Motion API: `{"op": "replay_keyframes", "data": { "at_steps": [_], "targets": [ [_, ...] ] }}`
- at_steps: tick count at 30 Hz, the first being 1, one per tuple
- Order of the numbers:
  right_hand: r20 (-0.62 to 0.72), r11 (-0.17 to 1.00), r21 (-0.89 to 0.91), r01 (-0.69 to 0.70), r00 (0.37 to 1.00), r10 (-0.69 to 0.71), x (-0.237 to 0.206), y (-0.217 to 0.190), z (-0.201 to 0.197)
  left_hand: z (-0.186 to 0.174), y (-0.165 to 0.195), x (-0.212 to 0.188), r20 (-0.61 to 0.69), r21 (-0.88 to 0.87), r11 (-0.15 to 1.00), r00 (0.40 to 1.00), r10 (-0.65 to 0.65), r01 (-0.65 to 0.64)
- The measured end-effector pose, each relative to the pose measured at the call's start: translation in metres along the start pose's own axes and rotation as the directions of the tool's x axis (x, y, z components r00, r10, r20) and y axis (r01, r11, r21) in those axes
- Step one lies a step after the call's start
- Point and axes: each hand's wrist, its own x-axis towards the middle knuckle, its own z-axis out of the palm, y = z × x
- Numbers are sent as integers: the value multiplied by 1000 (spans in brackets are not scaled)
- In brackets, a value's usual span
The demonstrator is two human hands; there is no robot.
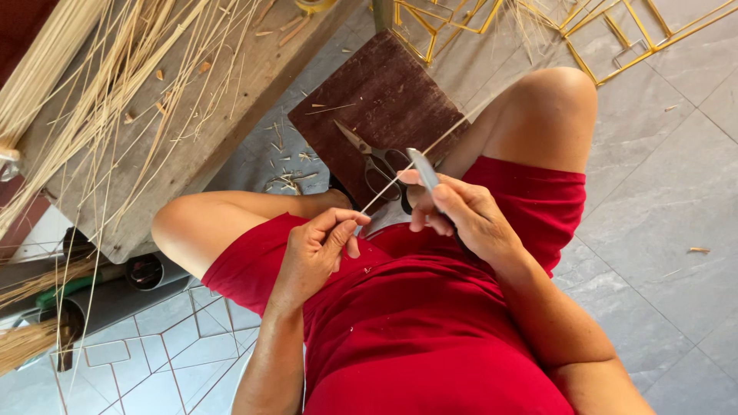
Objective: The person sits on the floor and shaves thin bamboo strips with a knife, drawing the blade along the strip to smooth and thin it. They reposition the strip in their hands repeatedly and set the knife down on a wooden board beside them between passes.
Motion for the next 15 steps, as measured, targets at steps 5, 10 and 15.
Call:
{"op": "replay_keyframes", "data": {
  "at_steps": [5,10,15],
  "targets": [
    [-65,992,-109,-60,996,53,-3,3,6,2,0,2,-29,-42,999,1000,-6,4],
    [53,992,33,-123,991,121,-3,-1,20,8,4,2,-5,-9,1000,1000,14,-14],
    [66,987,12,-161,985,160,2,-2,26,14,8,1,0,93,993,997,73,-72]
  ]
}}
